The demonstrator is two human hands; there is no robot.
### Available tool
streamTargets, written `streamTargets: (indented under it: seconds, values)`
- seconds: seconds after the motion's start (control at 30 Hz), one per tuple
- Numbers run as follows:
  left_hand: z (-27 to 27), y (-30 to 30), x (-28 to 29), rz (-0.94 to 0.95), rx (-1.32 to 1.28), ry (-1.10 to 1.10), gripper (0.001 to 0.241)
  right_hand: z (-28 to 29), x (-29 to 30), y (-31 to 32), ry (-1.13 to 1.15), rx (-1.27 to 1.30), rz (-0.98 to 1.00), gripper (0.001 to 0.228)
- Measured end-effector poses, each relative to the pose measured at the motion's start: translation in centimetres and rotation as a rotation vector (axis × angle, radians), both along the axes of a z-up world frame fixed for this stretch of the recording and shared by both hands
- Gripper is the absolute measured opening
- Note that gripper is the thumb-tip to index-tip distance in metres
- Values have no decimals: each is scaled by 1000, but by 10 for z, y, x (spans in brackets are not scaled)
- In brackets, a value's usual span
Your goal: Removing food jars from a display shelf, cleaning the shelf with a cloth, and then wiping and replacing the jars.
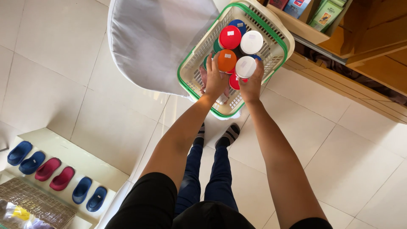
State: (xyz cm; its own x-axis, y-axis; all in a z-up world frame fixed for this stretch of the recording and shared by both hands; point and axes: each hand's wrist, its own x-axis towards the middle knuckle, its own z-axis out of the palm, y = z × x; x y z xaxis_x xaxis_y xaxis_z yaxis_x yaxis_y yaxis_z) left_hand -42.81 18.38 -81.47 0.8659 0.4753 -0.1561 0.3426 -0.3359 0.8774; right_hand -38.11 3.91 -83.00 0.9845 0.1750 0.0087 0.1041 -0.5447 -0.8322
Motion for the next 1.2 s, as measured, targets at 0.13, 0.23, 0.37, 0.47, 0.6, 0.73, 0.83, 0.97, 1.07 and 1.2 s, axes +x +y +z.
streamTargets:
  seconds: [0.13,0.23,0.37,0.47,0.6,0.73,0.83,0.97,1.07,1.2]
  values:
    - [23,-9,-16,86,83,-37,80,21,-13,-8,-15,74,-74,103]
    - [42,-15,-33,129,38,-105,75,21,-30,-14,150,263,-237,105]
    - [93,-31,-66,102,-92,-231,85,96,-67,-20,281,586,-392,104]
    - [146,-41,-79,-1,-42,-263,87,136,-88,-36,313,631,-477,99]
    - [227,-52,-84,-186,-31,-365,84,224,-100,-36,301,687,-510,91]
    - [321,-54,-78,-304,-57,-546,73,317,-105,-37,153,697,-447,87]
    - [360,-56,-69,-377,-80,-667,66,358,-97,-49,59,737,-425,85]
    - [409,-63,-66,-441,-85,-759,59,413,-105,-51,-24,789,-420,82]
    - [437,-74,-66,-457,-108,-800,58,443,-107,-58,-32,767,-385,78]
    - [465,-90,-59,-494,-91,-846,56,455,-92,-81,-71,766,-305,70]
